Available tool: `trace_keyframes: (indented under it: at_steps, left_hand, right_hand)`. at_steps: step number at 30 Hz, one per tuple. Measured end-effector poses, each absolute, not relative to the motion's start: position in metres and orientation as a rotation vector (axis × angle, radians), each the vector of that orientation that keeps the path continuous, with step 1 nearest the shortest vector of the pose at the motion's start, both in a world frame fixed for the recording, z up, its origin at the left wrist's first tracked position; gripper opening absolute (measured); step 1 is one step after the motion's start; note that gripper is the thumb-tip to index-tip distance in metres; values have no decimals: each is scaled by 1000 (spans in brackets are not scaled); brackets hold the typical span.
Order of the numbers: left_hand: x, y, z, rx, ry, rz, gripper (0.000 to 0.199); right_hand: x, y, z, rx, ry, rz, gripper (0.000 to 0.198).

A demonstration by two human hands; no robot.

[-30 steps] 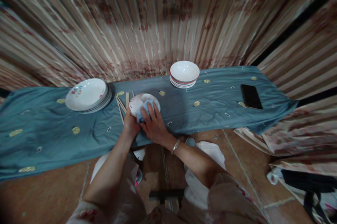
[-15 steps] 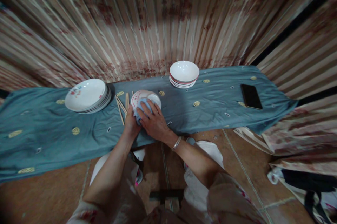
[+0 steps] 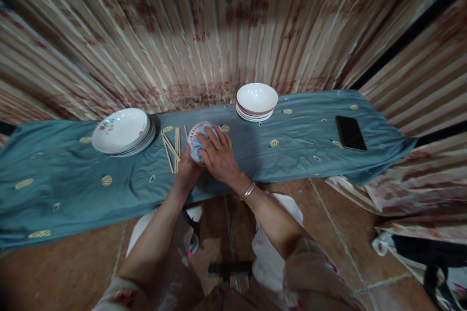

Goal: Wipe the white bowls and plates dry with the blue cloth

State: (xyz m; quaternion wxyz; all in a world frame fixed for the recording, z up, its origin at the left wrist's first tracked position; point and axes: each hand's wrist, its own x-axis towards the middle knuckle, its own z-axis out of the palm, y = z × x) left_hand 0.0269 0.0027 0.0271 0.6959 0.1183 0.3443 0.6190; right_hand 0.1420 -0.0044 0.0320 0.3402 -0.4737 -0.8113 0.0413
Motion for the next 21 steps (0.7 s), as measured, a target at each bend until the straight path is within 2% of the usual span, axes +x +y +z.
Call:
trace_keyframes:
  at_steps: [13,21]
  left_hand:
    - [31,1,21,373,719,1394,41]
    - [29,3,16,385,717,1385,41]
  right_hand:
    - [156,22,30,-1201,-1816,316,45]
    - [168,36,19,-1209,-1551,549,47]
